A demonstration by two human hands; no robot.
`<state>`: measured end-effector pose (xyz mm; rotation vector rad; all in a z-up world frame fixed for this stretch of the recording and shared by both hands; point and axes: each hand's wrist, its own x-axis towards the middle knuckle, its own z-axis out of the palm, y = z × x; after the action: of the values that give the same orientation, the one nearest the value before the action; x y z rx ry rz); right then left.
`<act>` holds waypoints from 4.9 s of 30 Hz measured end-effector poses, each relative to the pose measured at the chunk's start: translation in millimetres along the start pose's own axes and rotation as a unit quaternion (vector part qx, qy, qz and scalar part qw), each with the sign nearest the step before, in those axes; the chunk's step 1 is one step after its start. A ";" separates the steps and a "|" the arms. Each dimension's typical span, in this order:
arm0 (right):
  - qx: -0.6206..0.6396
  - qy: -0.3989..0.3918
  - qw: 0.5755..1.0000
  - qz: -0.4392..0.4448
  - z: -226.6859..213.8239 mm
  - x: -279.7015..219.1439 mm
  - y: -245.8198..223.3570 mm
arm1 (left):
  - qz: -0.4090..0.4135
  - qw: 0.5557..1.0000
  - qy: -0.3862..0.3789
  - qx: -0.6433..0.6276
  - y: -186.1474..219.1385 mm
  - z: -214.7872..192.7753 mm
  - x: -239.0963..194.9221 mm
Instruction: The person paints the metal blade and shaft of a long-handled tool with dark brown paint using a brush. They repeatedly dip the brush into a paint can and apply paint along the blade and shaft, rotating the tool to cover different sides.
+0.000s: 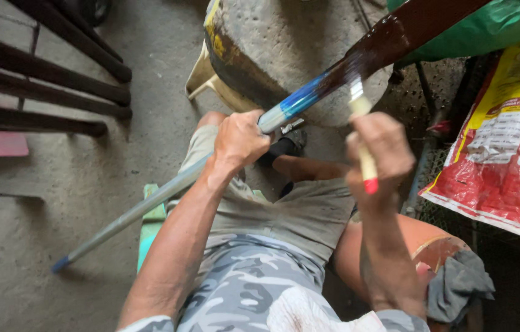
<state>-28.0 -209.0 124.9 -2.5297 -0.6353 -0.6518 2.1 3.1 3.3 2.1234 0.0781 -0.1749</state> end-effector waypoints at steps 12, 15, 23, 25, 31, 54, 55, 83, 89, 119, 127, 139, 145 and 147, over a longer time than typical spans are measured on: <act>0.041 0.018 0.998 0.037 -17.1 -0.9 4.8 | -0.021 0.991 -0.122 -0.040 -0.4 -12.0 12.5; 0.012 0.040 0.999 0.027 -9.4 -3.5 3.0 | -0.023 0.990 -0.137 -0.040 -5.5 -11.5 16.1; 0.102 -0.010 0.994 0.026 -5.0 -9.4 -2.3 | -0.010 0.980 -0.180 -0.081 -20.0 -5.8 23.0; 0.130 0.005 0.990 0.059 -13.6 -8.6 5.0 | -0.026 0.974 -0.203 -0.096 -20.9 -4.4 26.1; 0.028 0.064 0.996 0.052 -11.7 -4.0 10.6 | -0.014 0.978 -0.184 -0.095 -22.5 -4.8 25.1; 0.164 -0.051 0.983 0.068 -3.9 -15.9 -18.0 | 0.056 0.988 0.131 0.064 -19.9 35.8 -7.6; 0.192 -0.047 0.974 0.107 -8.0 -12.4 -11.8 | 0.056 0.988 0.129 0.063 -19.3 37.0 -6.7; -0.031 -0.038 0.997 -0.053 -17.4 36.4 -9.0 | 0.052 0.999 -0.002 -0.016 -24.0 14.6 -1.9; 0.084 -0.137 0.986 -0.033 -10.0 28.5 -35.6 | 0.029 0.993 -0.073 -0.085 -27.2 5.6 10.5; 0.139 -0.068 0.986 0.061 -29.5 43.0 5.6 | 0.019 0.996 0.015 -0.080 -6.7 11.1 14.0; -0.107 -0.041 0.988 -0.105 -24.2 37.2 4.2 | 0.040 0.997 0.071 -0.015 -6.7 28.4 0.0; 0.076 -0.076 0.994 0.029 -29.8 43.5 -2.0 | 0.068 0.988 0.140 0.017 -12.0 43.1 -1.8; -0.053 -0.024 0.997 -0.047 -28.9 50.4 -5.2 | 0.101 0.976 0.188 0.033 -14.7 49.6 -3.8; -0.042 -0.059 0.995 -0.075 -21.8 44.7 -13.1 | 0.098 0.975 0.194 0.034 -15.8 50.5 -4.7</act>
<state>-7.2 -195.9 170.0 -2.6329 -0.8639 -0.5935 -9.3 -31.3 -35.6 2.1925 0.0928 0.3614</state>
